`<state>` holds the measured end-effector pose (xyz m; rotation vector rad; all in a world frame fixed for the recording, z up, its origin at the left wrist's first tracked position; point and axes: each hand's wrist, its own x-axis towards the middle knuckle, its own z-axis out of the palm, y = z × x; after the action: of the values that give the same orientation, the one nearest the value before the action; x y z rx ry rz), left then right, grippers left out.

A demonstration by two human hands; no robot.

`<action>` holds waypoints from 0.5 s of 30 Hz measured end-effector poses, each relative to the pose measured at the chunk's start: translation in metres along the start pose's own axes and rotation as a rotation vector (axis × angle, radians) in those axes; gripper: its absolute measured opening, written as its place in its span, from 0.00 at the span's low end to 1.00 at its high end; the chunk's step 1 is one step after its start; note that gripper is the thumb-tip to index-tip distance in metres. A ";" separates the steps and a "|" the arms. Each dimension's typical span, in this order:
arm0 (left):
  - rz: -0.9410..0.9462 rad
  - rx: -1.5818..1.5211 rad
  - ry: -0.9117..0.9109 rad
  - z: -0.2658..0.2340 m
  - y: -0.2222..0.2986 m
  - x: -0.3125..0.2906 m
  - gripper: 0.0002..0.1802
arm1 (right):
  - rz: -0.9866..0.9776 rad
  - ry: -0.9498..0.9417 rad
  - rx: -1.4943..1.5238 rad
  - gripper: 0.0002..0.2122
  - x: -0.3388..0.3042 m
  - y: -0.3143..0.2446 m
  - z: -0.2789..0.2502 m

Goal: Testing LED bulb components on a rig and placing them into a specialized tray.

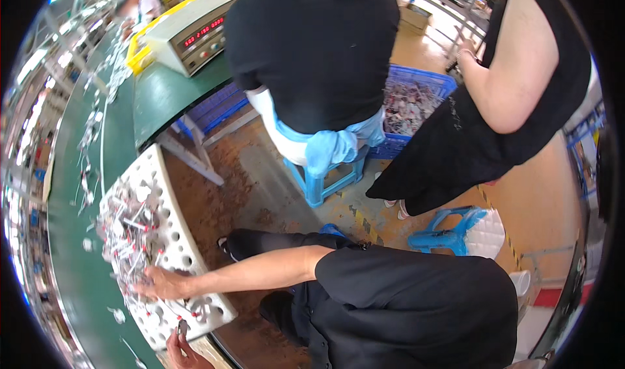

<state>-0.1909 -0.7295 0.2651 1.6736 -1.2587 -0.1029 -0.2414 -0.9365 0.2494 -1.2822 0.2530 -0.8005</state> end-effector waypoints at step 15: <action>-0.247 -0.842 0.512 0.011 0.004 -0.073 0.09 | -0.037 0.009 0.258 0.20 -0.012 -0.035 0.014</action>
<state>-0.2332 -0.6809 0.2293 1.0059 -0.4936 -0.2887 -0.2550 -0.9205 0.2827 -1.0426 0.1283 -0.8415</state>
